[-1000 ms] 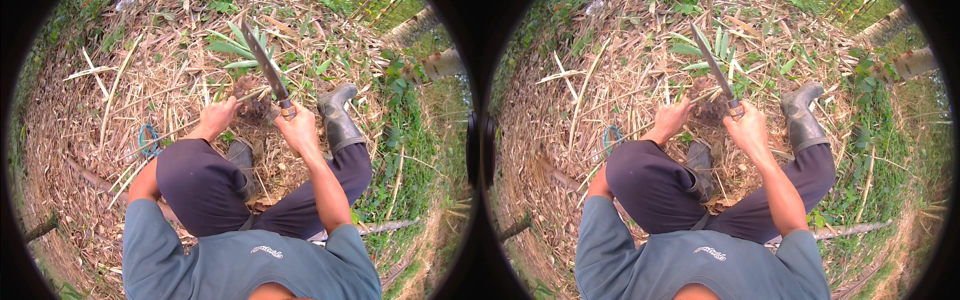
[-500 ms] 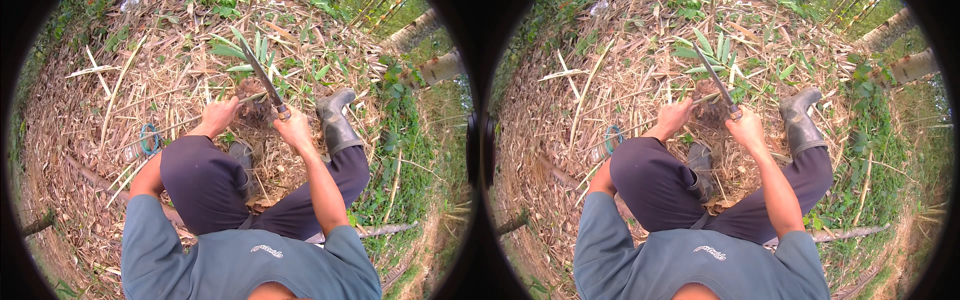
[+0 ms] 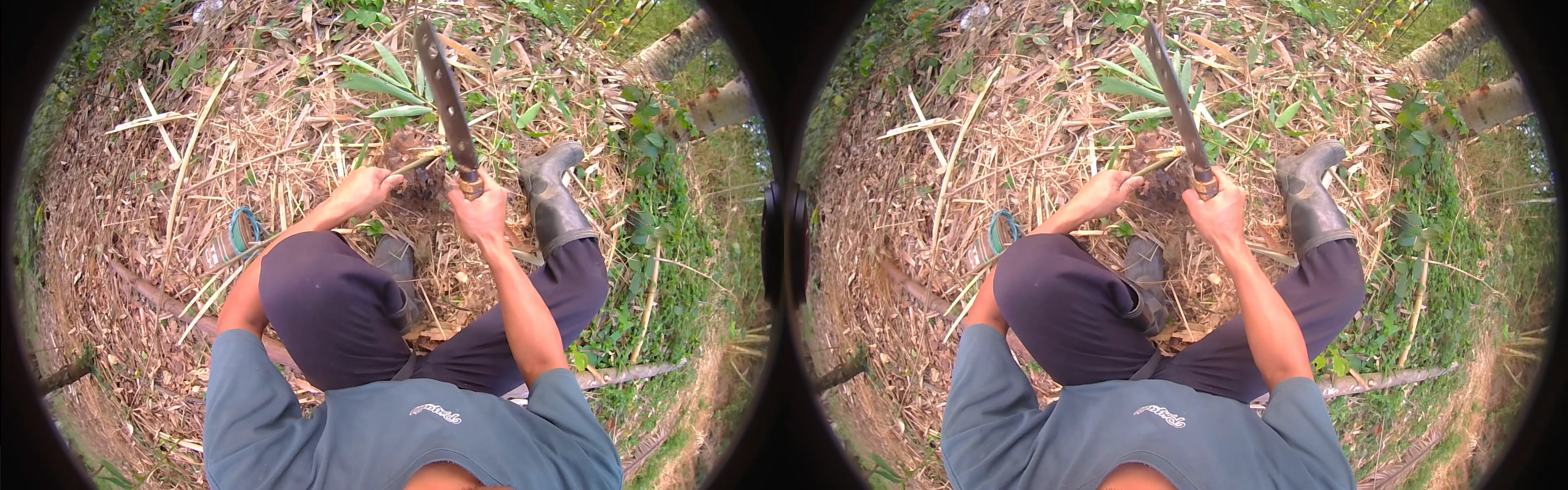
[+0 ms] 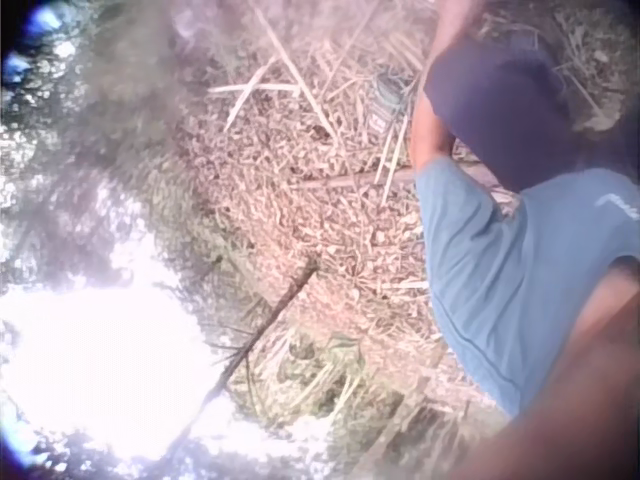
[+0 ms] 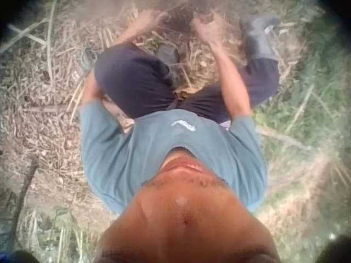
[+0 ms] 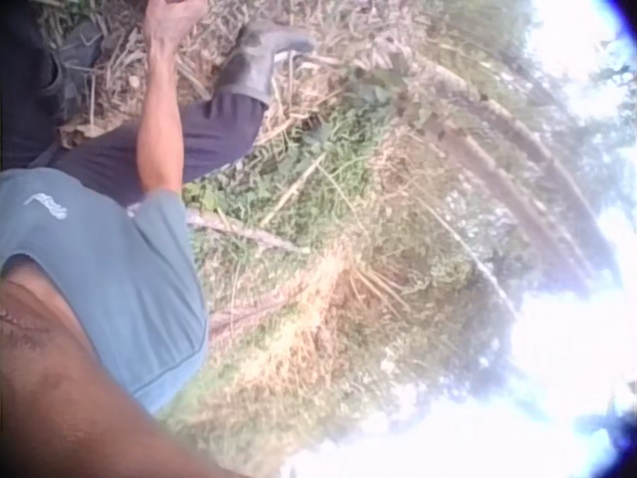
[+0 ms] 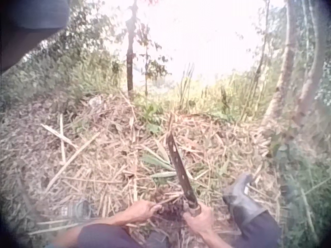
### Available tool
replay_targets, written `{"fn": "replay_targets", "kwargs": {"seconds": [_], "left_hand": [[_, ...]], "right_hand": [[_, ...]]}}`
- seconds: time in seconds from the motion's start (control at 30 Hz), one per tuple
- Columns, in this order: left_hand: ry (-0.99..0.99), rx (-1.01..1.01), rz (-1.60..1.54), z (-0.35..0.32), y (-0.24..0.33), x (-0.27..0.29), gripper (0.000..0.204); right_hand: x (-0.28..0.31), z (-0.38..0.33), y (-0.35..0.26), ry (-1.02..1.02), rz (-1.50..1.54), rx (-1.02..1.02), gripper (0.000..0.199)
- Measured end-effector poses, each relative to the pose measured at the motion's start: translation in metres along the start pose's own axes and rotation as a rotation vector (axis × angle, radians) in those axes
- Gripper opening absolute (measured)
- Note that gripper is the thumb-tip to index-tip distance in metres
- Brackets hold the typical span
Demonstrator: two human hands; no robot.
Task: The person sits on the ground and uses a large knife to cut and trim a plant stem. They repeatedly slice the stem and remove sections, handling the plant and tool with both hands.
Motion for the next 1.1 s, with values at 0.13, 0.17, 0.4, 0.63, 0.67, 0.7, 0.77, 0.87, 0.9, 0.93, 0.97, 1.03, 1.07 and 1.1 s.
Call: {"fn": "replay_targets", "kwargs": {"seconds": [0.13,0.17,0.4,0.63,0.67,0.7,0.77,0.87,0.9,0.93,0.97,1.03,1.07,1.1], "left_hand": [[-0.02,0.047,-0.012,0.0,-0.006,-0.003,0.051],[-0.04,0.082,-0.037,0.0,-0.004,-0.003,0.05],[0.095,-0.073,0.114,0.006,0.004,0.008,0.048],[0.051,-0.077,0.048,0.001,-0.002,0.006,0.053],[0.055,-0.094,0.059,0.001,0.0,0.006,0.052],[0.061,-0.1,0.058,0.002,0.0,0.005,0.051],[0.08,-0.105,0.06,0.004,-0.001,0.004,0.049],[0.07,-0.098,0.234,-0.008,0.017,0.022,0.048],[0.052,-0.078,0.296,-0.018,0.023,0.032,0.047],[0.042,-0.125,0.389,-0.015,0.03,0.038,0.047],[0.052,-0.178,0.433,-0.014,0.035,0.043,0.046],[0.078,-0.281,0.516,-0.014,0.046,0.054,0.045],[0.092,-0.387,0.649,-0.016,0.065,0.058,0.032],[0.116,-0.4,0.747,-0.015,0.07,0.061,0.027]], "right_hand": [[0.026,-0.003,-0.065,0.137,0.081,0.281,0.015],[0.024,-0.002,-0.06,0.112,0.048,0.261,0.015],[-0.006,0.009,0.002,-0.097,-0.498,0.039,0.029],[0.004,0.016,-0.018,-0.231,-0.418,-0.028,0.022],[0.004,0.014,-0.015,-0.211,-0.425,-0.014,0.022],[0.004,0.012,-0.01,-0.191,-0.432,0.0,0.022],[0.002,0.005,-0.01,-0.133,-0.416,0.037,0.022],[0.006,-0.004,-0.015,-0.222,-0.351,-0.162,0.022],[0.005,-0.008,-0.021,-0.268,-0.269,-0.203,0.02],[0.006,-0.009,-0.013,-0.262,-0.194,-0.24,0.019],[0.005,-0.012,-0.004,-0.256,-0.118,-0.276,0.018],[0.002,-0.022,0.0,-0.125,-0.085,-0.183,0.017],[0.0,-0.019,0.01,-0.063,-0.054,-0.122,0.014],[-0.004,-0.019,0.028,-0.101,0.055,-0.192,0.012]]}}
Point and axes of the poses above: each hand's wrist, its own z-axis towards the middle knuckle, its own x-axis out of the back of the hand, y = z × x, the point moved 7 cm from there along z, towards the middle knuckle, and after that the axes turned 6 degrees about y, right-handed, at the moved point
